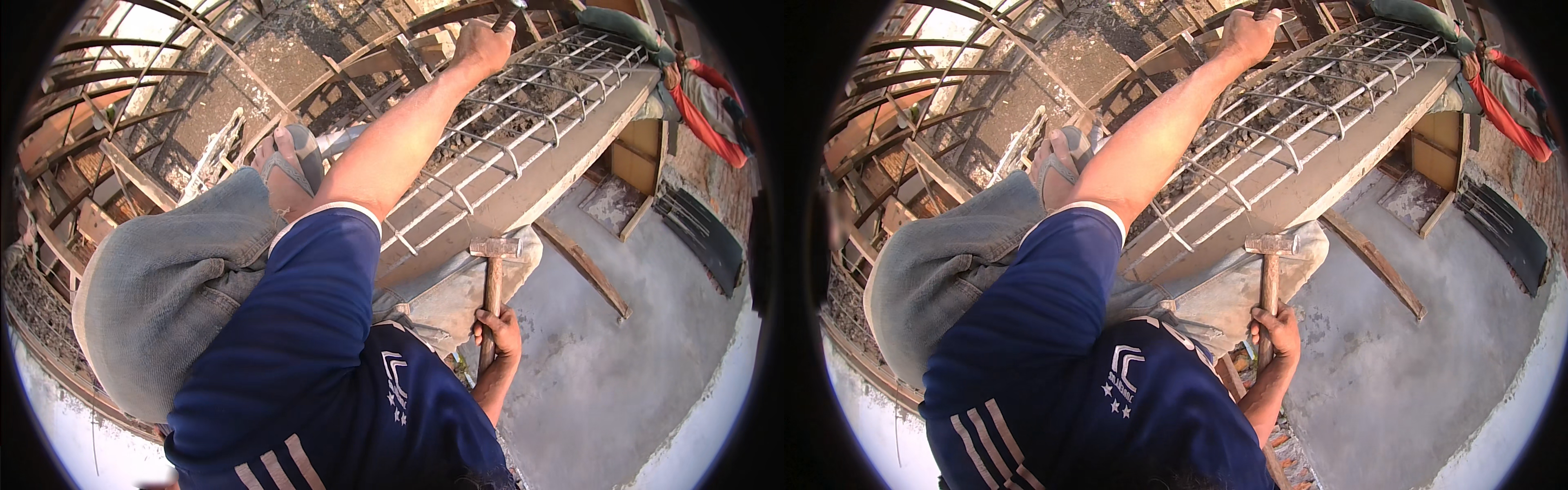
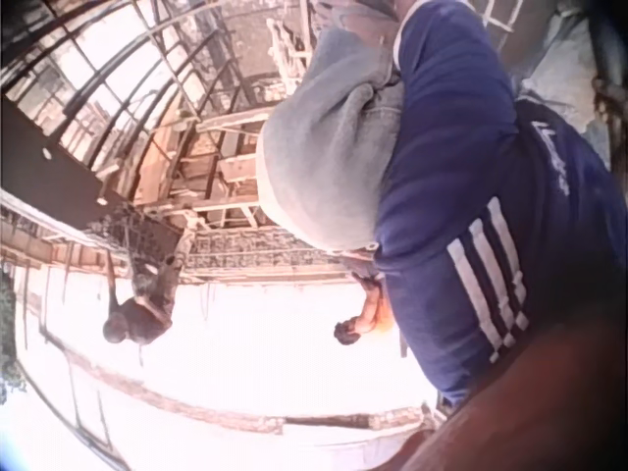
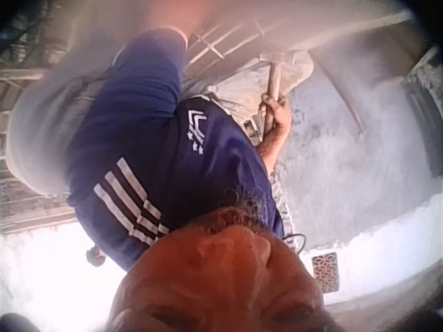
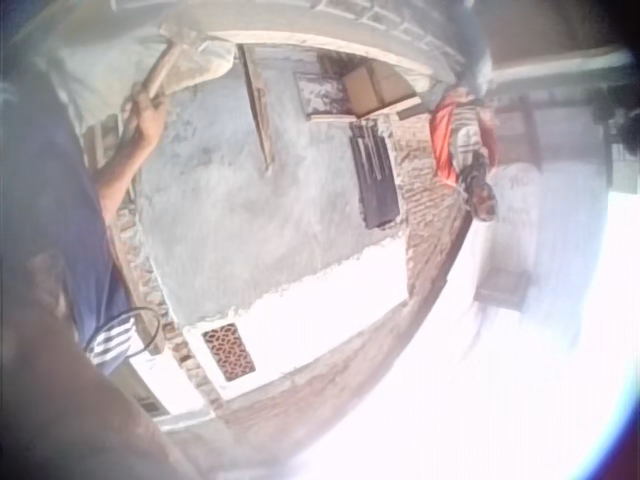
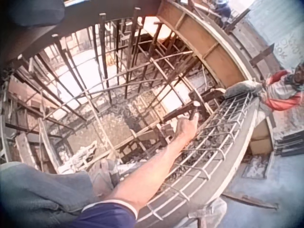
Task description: The person uses a hammer to drive nails into a wooden beam to secure a formwork structure on a construction site.
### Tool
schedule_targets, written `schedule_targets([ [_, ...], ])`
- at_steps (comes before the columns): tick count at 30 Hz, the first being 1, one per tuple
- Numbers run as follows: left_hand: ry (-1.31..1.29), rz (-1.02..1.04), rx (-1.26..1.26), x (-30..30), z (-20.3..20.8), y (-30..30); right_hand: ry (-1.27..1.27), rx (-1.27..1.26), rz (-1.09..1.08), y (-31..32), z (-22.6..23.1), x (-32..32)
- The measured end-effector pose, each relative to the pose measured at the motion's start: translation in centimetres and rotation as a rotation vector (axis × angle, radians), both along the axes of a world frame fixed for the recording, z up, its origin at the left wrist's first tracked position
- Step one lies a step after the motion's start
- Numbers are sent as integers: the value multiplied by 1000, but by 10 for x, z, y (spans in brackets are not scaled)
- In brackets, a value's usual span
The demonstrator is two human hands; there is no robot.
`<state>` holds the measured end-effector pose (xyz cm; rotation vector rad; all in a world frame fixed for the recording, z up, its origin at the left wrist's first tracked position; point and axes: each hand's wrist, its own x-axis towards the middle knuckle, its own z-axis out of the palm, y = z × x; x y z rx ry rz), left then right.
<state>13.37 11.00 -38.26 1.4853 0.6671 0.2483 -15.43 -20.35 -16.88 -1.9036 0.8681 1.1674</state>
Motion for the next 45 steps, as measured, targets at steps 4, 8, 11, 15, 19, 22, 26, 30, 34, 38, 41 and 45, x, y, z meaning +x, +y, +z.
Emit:
schedule_targets([
  [4, -337, 204, 454, -33, -65, -21, -19, -14, 29, 1, -1, -1],
  [8, -262, 264, 384, -46, -110, -20, 13, 10, 1, -1, -1, 2],
  [11, -265, 373, -48, -36, -73, 11, 24, 27, -38, -5, -1, -2],
  [15, 3, 367, -234, -31, -30, 37, 21, 28, -30, -2, 0, 2],
  [19, -283, 461, -132, -25, -89, 5, 45, 13, -6, -2, -1, 7],
  [22, -188, 392, 59, -20, -119, 8, 39, 34, 6, -5, -3, 6],
  [26, 56, 284, -182, -13, -109, 55, 41, 27, -13, -7, -1, 2],
  [30, 227, 198, -137, -37, -121, 86, 34, 14, 16, -6, 0, 3],
  [34, 193, 398, -359, -69, -100, 89, 13, 36, 1, -6, -3, 0],
  [38, 236, 384, -291, -44, -26, 86, 19, 28, -52, -4, -1, -6],
  [41, 104, 265, -391, -13, -61, 80, 43, 48, -18, -9, -2, 1],
  [45, -61, 303, -44, -27, -141, 24, 28, 37, 2, -5, 0, 6],
])
